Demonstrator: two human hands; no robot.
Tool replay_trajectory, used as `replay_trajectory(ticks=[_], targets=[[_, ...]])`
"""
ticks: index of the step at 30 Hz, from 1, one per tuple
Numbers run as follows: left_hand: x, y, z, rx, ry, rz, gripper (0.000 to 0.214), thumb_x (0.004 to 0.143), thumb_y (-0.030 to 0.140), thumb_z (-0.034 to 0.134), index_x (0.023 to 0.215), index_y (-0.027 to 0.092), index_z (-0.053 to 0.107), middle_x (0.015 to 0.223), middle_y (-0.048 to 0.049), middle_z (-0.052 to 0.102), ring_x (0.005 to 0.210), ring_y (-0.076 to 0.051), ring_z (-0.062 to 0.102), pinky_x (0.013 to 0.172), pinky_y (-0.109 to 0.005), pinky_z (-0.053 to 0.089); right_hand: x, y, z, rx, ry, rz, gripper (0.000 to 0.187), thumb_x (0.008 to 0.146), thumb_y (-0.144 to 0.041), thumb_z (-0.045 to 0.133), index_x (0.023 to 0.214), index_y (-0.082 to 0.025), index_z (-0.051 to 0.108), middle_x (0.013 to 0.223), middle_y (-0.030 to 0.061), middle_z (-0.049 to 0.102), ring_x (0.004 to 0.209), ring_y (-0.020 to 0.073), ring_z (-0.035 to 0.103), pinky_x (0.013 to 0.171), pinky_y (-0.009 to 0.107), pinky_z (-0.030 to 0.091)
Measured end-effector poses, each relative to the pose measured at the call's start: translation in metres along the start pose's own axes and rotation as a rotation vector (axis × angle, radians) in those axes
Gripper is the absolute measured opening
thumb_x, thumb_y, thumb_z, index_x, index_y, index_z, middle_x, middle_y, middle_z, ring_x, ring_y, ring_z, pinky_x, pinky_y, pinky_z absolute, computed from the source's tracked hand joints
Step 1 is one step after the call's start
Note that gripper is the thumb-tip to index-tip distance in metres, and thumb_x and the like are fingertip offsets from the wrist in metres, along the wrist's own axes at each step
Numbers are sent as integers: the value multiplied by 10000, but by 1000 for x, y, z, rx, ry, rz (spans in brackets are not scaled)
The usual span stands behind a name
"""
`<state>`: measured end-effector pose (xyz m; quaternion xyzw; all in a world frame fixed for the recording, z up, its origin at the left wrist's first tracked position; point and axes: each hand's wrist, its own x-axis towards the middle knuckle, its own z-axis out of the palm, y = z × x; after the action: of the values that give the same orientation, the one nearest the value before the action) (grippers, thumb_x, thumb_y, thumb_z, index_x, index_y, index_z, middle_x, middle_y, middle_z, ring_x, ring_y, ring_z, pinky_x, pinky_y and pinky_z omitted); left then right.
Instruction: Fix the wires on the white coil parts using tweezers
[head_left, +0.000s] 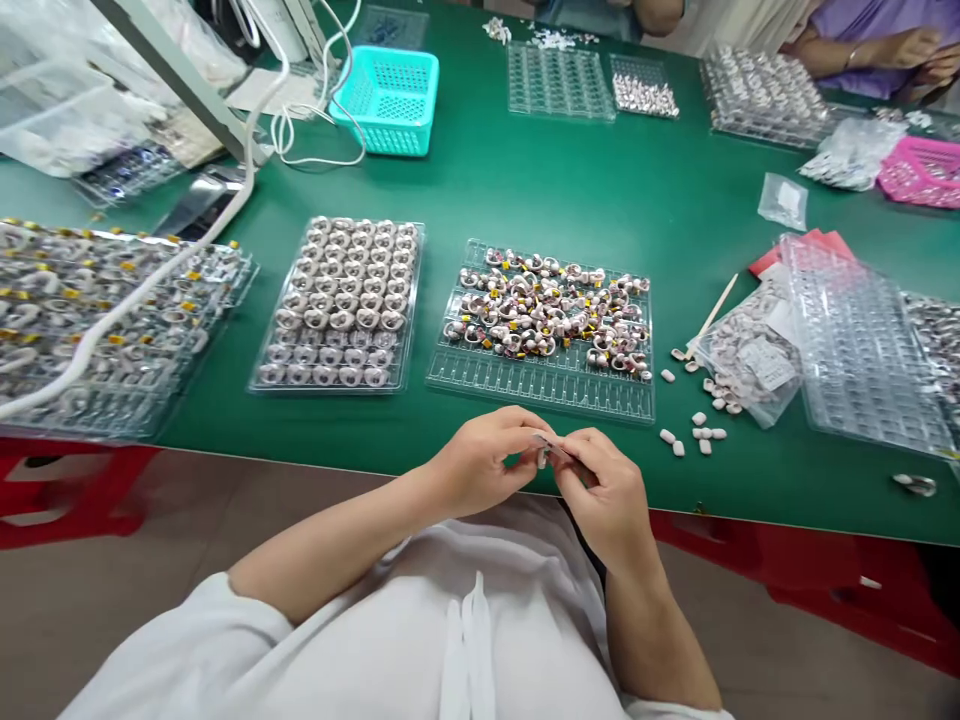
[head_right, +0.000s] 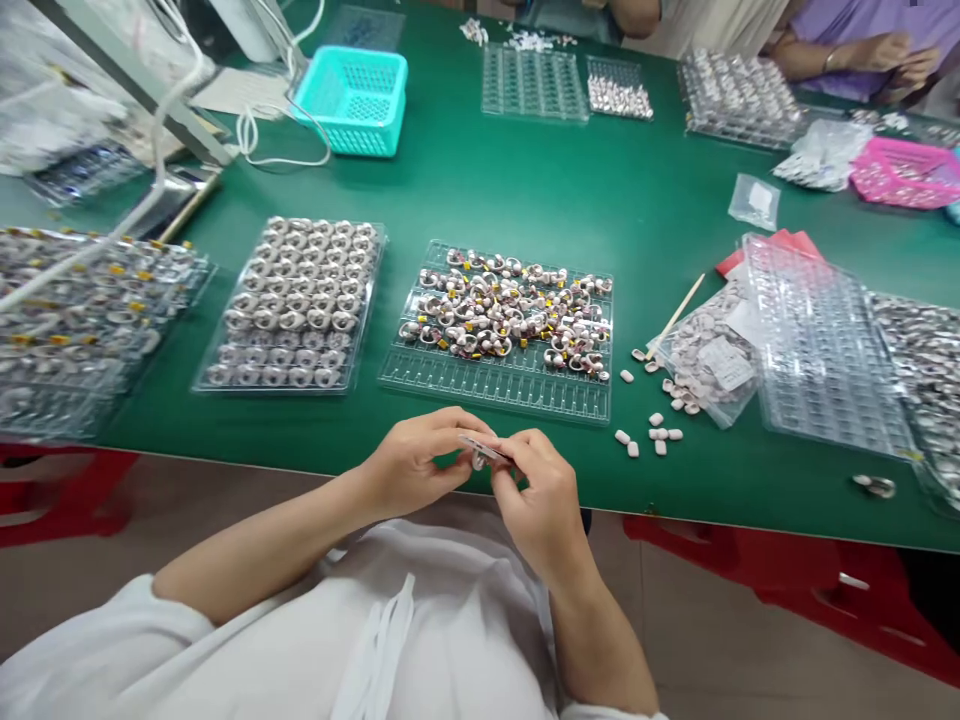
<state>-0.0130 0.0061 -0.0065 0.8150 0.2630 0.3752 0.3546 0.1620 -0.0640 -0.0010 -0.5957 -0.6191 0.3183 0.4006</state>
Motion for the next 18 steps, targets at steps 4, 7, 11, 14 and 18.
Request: replay_trajectory(ticks=[4, 7, 11, 14, 18], targets=[[-2, 1, 5, -90, 85, -49, 211, 826, 34, 602, 924, 178, 720, 932, -78, 762, 831, -154, 727, 738, -245, 588, -2, -2, 8, 96, 68, 88, 162, 904, -179, 600, 957, -229, 744, 842, 24, 700, 725, 146, 630, 621, 244, 490], [-3, 3, 7, -200, 128, -182, 225, 836, 53, 601, 954, 188, 737, 943, -75, 762, 869, -167, 723, 779, -267, 588, -5, -1, 14, 203, 119, 214, 104, 893, -247, 644, 931, -214, 735, 834, 24, 723, 714, 151, 644, 628, 247, 508], [-7, 6, 11, -308, 176, -391, 178, 849, 141, 640, 971, 189, 760, 960, -88, 759, 893, -194, 718, 811, -300, 590, -7, 1, 18, 323, 144, 335, 122, 875, -309, 686, 899, -196, 726, 785, 21, 703, 653, 138, 601, 565, 236, 473], [-8, 6, 14, -522, 199, -568, 161, 836, 236, 708, 971, 164, 760, 948, -92, 757, 846, -189, 717, 772, -288, 595, -6, 2, 21, 433, 166, 316, 116, 873, -315, 693, 881, -202, 716, 789, 16, 687, 642, 127, 577, 546, 229, 456], [-7, 5, 15, -855, 195, -785, 247, 789, 312, 797, 960, 140, 750, 830, -57, 754, 745, -156, 697, 734, -274, 585, -5, 2, 27, 541, 208, 228, 61, 884, -284, 688, 872, -228, 710, 804, 2, 662, 658, 123, 571, 577, 239, 471]])
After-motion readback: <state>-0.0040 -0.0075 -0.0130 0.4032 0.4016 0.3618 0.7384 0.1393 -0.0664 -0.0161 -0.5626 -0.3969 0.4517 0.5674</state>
